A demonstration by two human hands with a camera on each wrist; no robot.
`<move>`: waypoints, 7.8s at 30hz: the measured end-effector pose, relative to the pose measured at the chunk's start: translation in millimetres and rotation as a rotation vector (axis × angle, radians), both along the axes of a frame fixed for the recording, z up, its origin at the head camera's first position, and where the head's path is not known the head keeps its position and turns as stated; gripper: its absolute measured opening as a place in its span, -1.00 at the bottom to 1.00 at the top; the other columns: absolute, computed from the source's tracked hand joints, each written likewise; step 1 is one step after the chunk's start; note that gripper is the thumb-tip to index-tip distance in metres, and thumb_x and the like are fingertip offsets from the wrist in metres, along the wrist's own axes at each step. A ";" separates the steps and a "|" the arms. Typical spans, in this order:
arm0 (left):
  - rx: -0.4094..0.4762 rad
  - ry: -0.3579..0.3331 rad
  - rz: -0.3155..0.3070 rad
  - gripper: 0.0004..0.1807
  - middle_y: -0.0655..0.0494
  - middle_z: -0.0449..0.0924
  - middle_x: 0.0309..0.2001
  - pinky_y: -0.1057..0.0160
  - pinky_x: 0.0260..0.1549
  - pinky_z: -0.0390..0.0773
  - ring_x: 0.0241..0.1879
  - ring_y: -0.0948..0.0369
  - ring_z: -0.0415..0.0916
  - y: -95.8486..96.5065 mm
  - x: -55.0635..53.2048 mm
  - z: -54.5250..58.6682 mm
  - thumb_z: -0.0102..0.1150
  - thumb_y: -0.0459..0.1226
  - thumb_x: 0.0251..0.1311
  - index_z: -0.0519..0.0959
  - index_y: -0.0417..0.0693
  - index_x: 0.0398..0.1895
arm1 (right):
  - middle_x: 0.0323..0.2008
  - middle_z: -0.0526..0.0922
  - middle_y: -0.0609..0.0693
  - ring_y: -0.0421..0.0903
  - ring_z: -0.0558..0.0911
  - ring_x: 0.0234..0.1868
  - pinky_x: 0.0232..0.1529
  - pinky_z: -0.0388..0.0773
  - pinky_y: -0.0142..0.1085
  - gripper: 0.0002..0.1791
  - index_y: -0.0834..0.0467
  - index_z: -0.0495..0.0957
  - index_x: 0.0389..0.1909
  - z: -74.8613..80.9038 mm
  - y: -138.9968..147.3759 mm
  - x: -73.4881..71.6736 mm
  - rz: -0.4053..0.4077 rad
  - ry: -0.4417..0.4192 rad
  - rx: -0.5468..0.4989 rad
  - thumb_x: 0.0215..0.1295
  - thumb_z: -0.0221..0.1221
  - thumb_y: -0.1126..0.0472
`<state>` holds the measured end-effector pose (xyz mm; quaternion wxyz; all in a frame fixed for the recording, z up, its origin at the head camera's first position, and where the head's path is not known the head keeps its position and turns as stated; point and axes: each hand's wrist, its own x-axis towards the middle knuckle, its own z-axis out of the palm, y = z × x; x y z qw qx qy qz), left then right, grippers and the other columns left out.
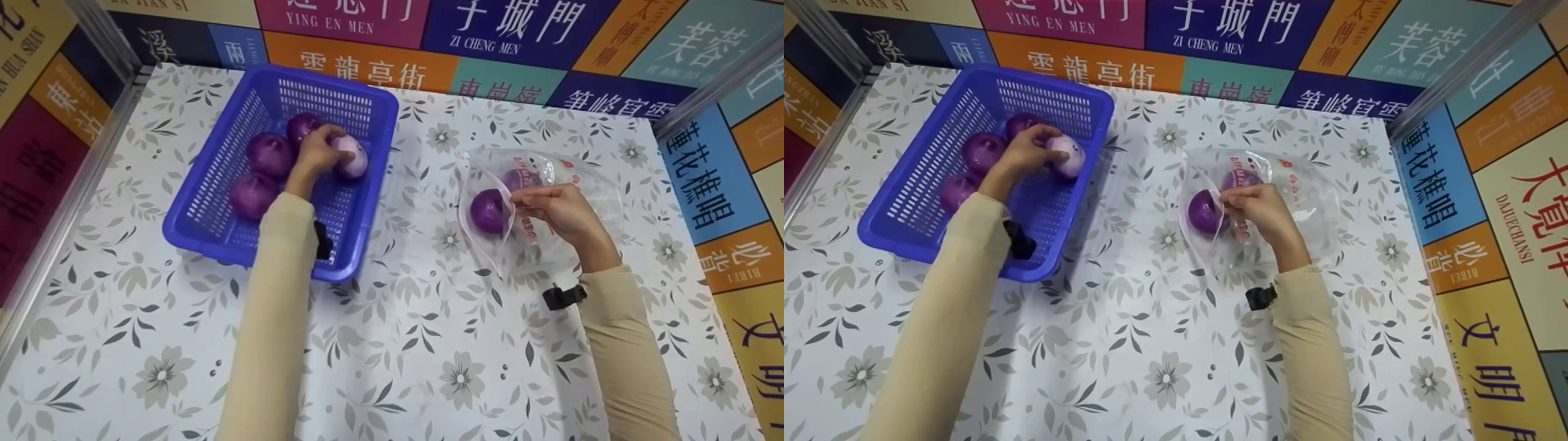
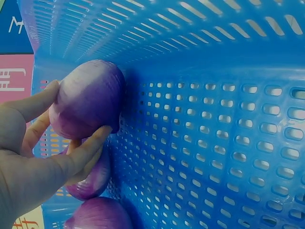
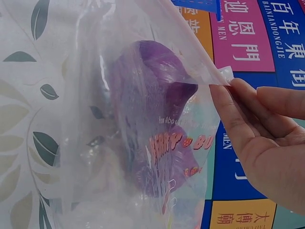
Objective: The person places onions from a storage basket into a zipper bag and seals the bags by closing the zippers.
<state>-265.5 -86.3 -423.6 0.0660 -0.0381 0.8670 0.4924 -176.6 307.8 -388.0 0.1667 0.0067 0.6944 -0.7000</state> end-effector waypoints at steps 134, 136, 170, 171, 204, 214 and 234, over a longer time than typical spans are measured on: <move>0.501 -0.173 -0.153 -0.50 -0.16 0.42 -0.08 0.02 -0.24 0.58 -0.11 0.05 0.41 93.7 27.8 54.3 0.20 -0.56 -0.02 0.48 -0.10 0.05 | -0.33 0.66 0.14 -0.04 0.63 -0.30 -0.16 0.56 -0.27 -0.76 0.56 0.52 -0.19 2.0 4.6 1.5 -0.001 0.031 -0.050 0.23 -0.09 0.58; 0.490 -0.180 -0.161 -0.50 -0.16 0.41 -0.10 0.03 -0.25 0.58 -0.12 0.05 0.42 96.8 28.5 53.0 0.20 -0.55 -0.02 0.49 -0.10 0.05 | -0.33 0.66 0.14 -0.03 0.63 -0.29 -0.16 0.56 -0.27 -0.76 0.56 0.52 -0.20 1.1 5.0 1.2 -0.001 0.035 -0.054 0.22 -0.08 0.58; 0.298 -0.328 -0.284 -0.33 -0.12 0.35 0.03 0.08 -0.27 0.59 -0.11 0.06 0.42 151.9 34.2 26.7 0.24 -0.55 -0.07 0.30 -0.12 0.19 | -0.34 0.66 0.12 -0.06 0.63 -0.29 -0.13 0.55 -0.26 -0.77 0.52 0.56 -0.23 4.0 -0.6 1.1 -0.026 0.027 -0.045 0.24 -0.07 0.56; 0.301 -0.335 -0.286 -0.32 -0.11 0.36 0.02 0.08 -0.26 0.59 -0.11 0.07 0.42 153.1 34.3 25.5 0.24 -0.55 -0.07 0.30 -0.12 0.19 | -0.34 0.66 0.12 -0.06 0.63 -0.29 -0.14 0.55 -0.27 -0.77 0.53 0.55 -0.23 3.9 -0.4 1.1 -0.025 0.028 -0.048 0.24 -0.07 0.56; 0.419 -0.388 -0.196 -0.39 -0.11 0.06 0.27 0.13 -0.29 0.60 -0.19 0.02 0.49 173.3 40.7 -1.1 0.22 -0.58 -0.07 0.37 -0.14 0.13 | -0.37 0.66 0.10 -0.09 0.63 -0.29 -0.17 0.56 -0.33 -0.77 0.52 0.56 -0.27 1.3 -4.0 1.3 -0.027 0.019 -0.035 0.22 -0.07 0.57; 0.528 -0.397 -0.185 -0.40 -0.12 0.37 -0.17 0.06 -0.22 0.58 -0.29 0.03 0.53 175.4 43.6 -10.5 0.20 -0.59 -0.07 0.33 -0.22 0.12 | -0.38 0.67 0.09 -0.08 0.64 -0.32 -0.18 0.56 -0.34 -0.74 0.46 0.60 -0.31 -1.7 -3.3 0.7 -0.042 0.002 -0.038 0.22 -0.08 0.58; 0.467 -0.377 -0.205 -0.40 -0.04 0.39 -0.26 0.18 -0.28 0.60 -0.30 0.11 0.49 174.6 43.1 -12.6 0.22 -0.58 -0.07 0.35 -0.20 0.12 | -0.33 0.66 0.06 -0.11 0.62 -0.26 -0.13 0.54 -0.36 -0.73 0.48 0.61 -0.36 -5.4 -4.2 -1.6 0.035 0.013 0.028 0.16 -0.09 0.63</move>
